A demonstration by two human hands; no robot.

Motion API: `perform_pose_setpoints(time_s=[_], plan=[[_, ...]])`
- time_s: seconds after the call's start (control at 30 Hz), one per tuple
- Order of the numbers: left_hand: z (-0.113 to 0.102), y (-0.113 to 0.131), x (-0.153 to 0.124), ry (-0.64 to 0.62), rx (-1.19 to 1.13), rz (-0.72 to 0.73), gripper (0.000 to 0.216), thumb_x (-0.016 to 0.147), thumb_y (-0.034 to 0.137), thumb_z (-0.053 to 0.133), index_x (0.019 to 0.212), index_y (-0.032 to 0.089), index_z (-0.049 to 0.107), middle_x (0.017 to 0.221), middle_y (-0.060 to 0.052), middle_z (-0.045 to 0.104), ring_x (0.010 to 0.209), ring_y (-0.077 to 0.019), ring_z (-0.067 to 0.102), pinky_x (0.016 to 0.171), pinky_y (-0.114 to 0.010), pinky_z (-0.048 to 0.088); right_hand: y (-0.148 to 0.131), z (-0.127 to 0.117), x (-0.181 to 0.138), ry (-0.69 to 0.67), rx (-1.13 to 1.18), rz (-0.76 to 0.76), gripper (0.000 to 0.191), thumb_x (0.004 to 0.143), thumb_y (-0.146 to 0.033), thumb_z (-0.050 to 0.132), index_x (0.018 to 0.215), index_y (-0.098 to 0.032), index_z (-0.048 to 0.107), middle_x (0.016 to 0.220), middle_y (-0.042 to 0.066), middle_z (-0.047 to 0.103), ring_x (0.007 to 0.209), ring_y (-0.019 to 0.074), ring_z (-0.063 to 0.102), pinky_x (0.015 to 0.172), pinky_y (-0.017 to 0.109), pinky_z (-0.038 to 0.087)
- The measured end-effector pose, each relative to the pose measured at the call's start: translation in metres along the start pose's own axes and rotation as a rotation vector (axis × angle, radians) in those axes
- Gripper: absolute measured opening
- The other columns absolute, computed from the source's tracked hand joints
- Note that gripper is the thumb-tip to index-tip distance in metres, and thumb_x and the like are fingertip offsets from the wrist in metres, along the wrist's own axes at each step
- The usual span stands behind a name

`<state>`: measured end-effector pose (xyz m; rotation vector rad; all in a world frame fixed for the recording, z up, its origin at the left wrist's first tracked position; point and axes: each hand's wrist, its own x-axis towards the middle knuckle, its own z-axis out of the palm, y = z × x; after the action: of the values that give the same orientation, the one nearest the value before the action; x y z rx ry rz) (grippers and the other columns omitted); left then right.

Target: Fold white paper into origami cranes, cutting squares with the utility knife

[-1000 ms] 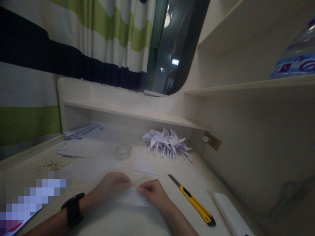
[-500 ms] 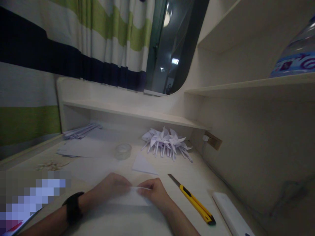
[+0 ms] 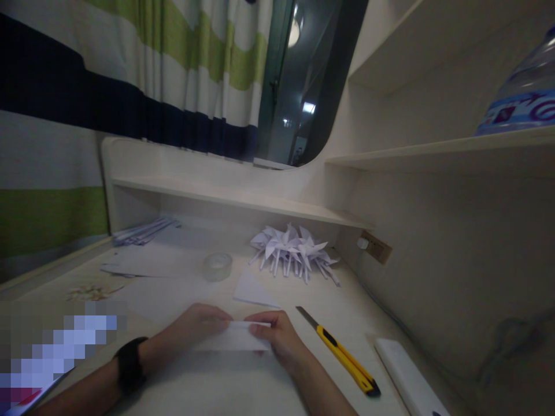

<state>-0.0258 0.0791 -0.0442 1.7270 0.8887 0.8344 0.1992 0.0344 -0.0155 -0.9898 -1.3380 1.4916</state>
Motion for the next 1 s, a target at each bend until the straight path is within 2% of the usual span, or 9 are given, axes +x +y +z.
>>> perform_pose_setpoints(time_s=[0.23, 0.33, 0.5, 0.73, 0.87, 1.0], plan=[[0.001, 0.012, -0.008, 0.011, -0.165, -0.092, 0.045, 0.068, 0.049, 0.075, 0.091, 0.011, 0.074, 0.082, -0.01, 0.073, 0.068, -0.021, 0.064, 0.058, -0.027, 0.049, 0.009, -0.004, 0.003, 0.005, 0.056, 0.007, 0.038, 0.058, -0.036, 0.082, 0.085, -0.011, 0.076, 0.062, 0.004, 0.064, 0.049, 0.011, 0.051, 0.042, 0.02, 0.035], [0.002, 0.02, -0.011, -0.038, -0.202, -0.126, 0.047, 0.069, 0.051, 0.074, 0.091, 0.01, 0.074, 0.077, -0.01, 0.072, 0.062, -0.0195, 0.063, 0.054, -0.026, 0.048, 0.009, -0.004, 0.003, -0.021, 0.064, -0.005, 0.036, 0.059, -0.036, 0.082, 0.083, -0.01, 0.076, 0.06, 0.003, 0.062, 0.047, 0.0098, 0.049, 0.04, 0.019, 0.033], [0.003, 0.033, -0.014, -0.099, -0.278, -0.114, 0.043, 0.072, 0.05, 0.072, 0.085, 0.009, 0.074, 0.072, -0.009, 0.07, 0.058, -0.0165, 0.061, 0.051, -0.024, 0.047, 0.007, -0.003, 0.003, -0.029, 0.081, 0.007, 0.037, 0.059, -0.035, 0.082, 0.085, -0.01, 0.076, 0.061, 0.004, 0.063, 0.046, 0.0094, 0.049, 0.039, 0.018, 0.034], [0.003, 0.029, -0.014, -0.09, -0.285, -0.093, 0.045, 0.075, 0.051, 0.069, 0.096, 0.011, 0.073, 0.084, -0.012, 0.073, 0.067, -0.0205, 0.065, 0.053, -0.025, 0.05, 0.006, -0.004, 0.002, -0.011, 0.107, -0.003, 0.038, 0.06, -0.032, 0.08, 0.089, -0.008, 0.076, 0.064, 0.006, 0.066, 0.048, 0.0105, 0.052, 0.04, 0.019, 0.039], [0.001, 0.037, -0.016, -0.149, -0.29, -0.103, 0.049, 0.075, 0.053, 0.068, 0.098, 0.01, 0.073, 0.08, -0.011, 0.072, 0.062, -0.0185, 0.064, 0.053, -0.024, 0.05, 0.005, -0.007, 0.001, -0.061, 0.158, 0.018, 0.036, 0.06, -0.027, 0.078, 0.091, -0.009, 0.075, 0.069, 0.007, 0.067, 0.051, 0.0113, 0.054, 0.041, 0.02, 0.041], [-0.004, 0.045, -0.019, -0.25, -0.328, -0.093, 0.048, 0.076, 0.052, 0.068, 0.099, 0.01, 0.072, 0.081, -0.01, 0.071, 0.065, -0.0176, 0.063, 0.057, -0.025, 0.05, 0.005, -0.01, 0.002, -0.108, 0.207, 0.024, 0.034, 0.062, -0.024, 0.075, 0.091, -0.007, 0.075, 0.063, 0.006, 0.065, 0.049, 0.0118, 0.054, 0.042, 0.021, 0.041]])
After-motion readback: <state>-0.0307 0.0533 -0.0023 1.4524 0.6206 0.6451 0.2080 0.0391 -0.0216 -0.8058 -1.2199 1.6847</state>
